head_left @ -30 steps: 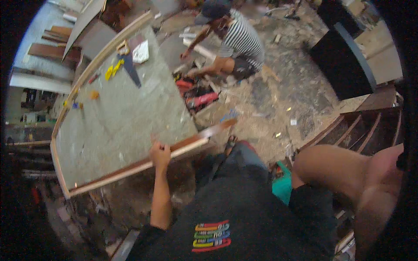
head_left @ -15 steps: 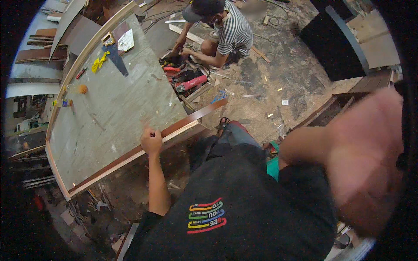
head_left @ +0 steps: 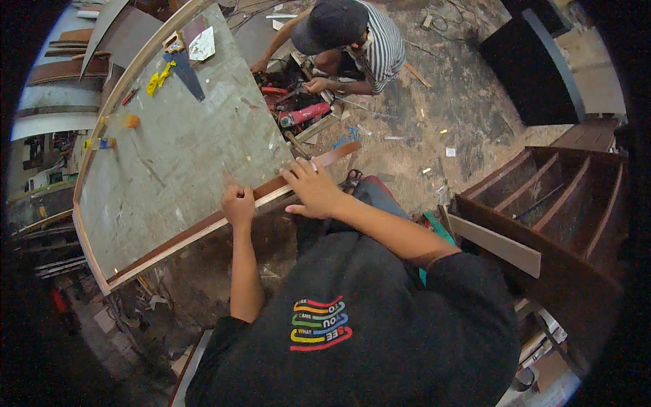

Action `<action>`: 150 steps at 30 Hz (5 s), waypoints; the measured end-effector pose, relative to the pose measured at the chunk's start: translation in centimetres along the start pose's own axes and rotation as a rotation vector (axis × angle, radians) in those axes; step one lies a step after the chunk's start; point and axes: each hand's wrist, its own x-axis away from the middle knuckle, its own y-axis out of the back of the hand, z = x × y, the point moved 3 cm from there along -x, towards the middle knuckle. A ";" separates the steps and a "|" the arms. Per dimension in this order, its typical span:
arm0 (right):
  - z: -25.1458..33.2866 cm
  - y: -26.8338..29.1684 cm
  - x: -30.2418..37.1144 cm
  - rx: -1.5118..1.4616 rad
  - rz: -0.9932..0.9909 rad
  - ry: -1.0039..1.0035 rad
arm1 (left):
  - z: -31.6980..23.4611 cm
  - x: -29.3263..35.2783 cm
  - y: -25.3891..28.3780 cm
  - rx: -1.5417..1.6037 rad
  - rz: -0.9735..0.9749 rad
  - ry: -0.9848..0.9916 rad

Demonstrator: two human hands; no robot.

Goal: The person applies glue to a wooden strip and fits it into a rectangular wooden frame on a workbench. They repeatedly pick up, align, and press the strip along the frame edges, adjusting its position multiple times. Another person is visible in the background working separately.

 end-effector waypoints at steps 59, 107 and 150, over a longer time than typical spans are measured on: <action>71.2 -52.5 -32.3 0.037 0.307 0.485 | 57.6 67.2 15.9 0.622 -1.194 1.763; 119.1 -90.9 -62.5 0.019 0.010 -0.044 | 163.2 -2.7 70.5 0.651 -0.607 0.523; 121.2 -92.3 -61.5 0.109 -0.149 -0.227 | 151.6 -23.4 71.6 -0.157 0.290 -0.356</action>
